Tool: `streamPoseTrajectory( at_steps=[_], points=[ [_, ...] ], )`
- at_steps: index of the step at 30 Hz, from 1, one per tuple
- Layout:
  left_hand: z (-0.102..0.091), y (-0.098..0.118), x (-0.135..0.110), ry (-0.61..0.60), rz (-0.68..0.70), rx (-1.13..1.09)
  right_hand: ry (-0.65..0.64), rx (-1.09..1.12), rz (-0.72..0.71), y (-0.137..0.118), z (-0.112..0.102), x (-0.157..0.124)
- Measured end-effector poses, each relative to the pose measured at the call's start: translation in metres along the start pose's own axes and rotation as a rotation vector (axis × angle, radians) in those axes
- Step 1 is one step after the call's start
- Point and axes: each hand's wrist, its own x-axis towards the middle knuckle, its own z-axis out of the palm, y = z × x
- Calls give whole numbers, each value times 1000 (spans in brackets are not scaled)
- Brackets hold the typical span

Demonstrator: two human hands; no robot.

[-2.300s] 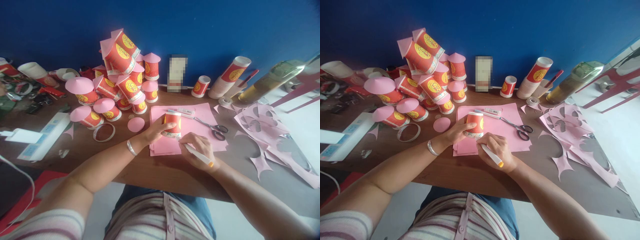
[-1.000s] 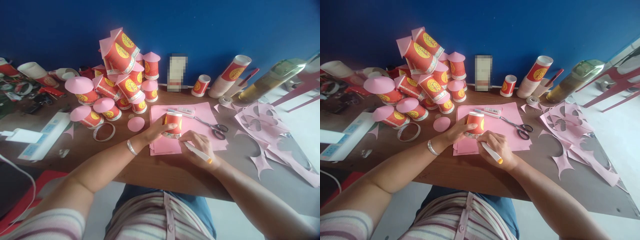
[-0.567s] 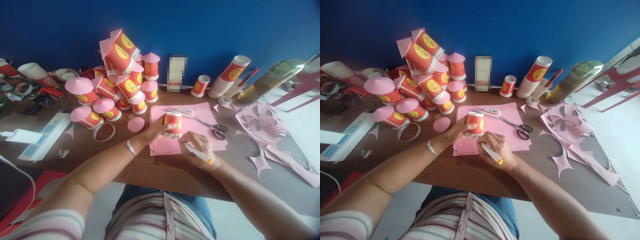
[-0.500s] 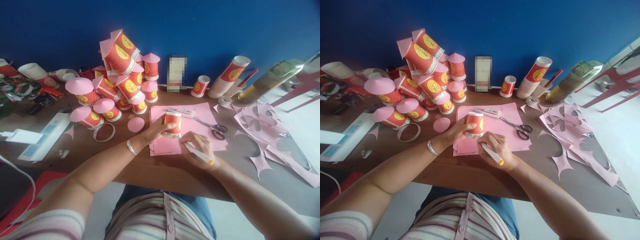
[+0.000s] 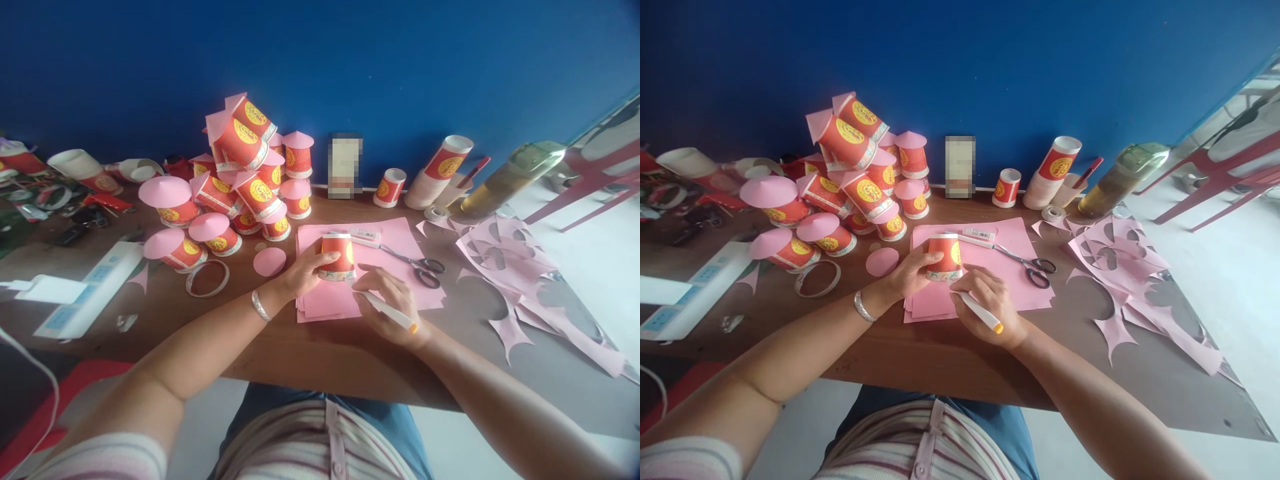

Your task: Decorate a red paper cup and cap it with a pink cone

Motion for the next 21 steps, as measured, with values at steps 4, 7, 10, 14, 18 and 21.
streamPoseTrajectory(
  at_steps=[4,7,10,14,18,21],
  points=[
    [-3,-3,2,38,34,-10,-10,34,-20,2,2,-1],
    [-2,-3,1,16,25,6,-23,40,-22,1,3,-1],
    [3,0,-1,29,-9,29,-37,54,-20,0,3,-1],
    [7,2,-3,58,-14,35,-48,45,-24,0,2,-1],
    [4,0,-2,78,-2,18,-61,38,-21,0,2,-1],
    [3,0,-1,82,-12,23,-54,27,-25,0,2,-2]
  ],
)
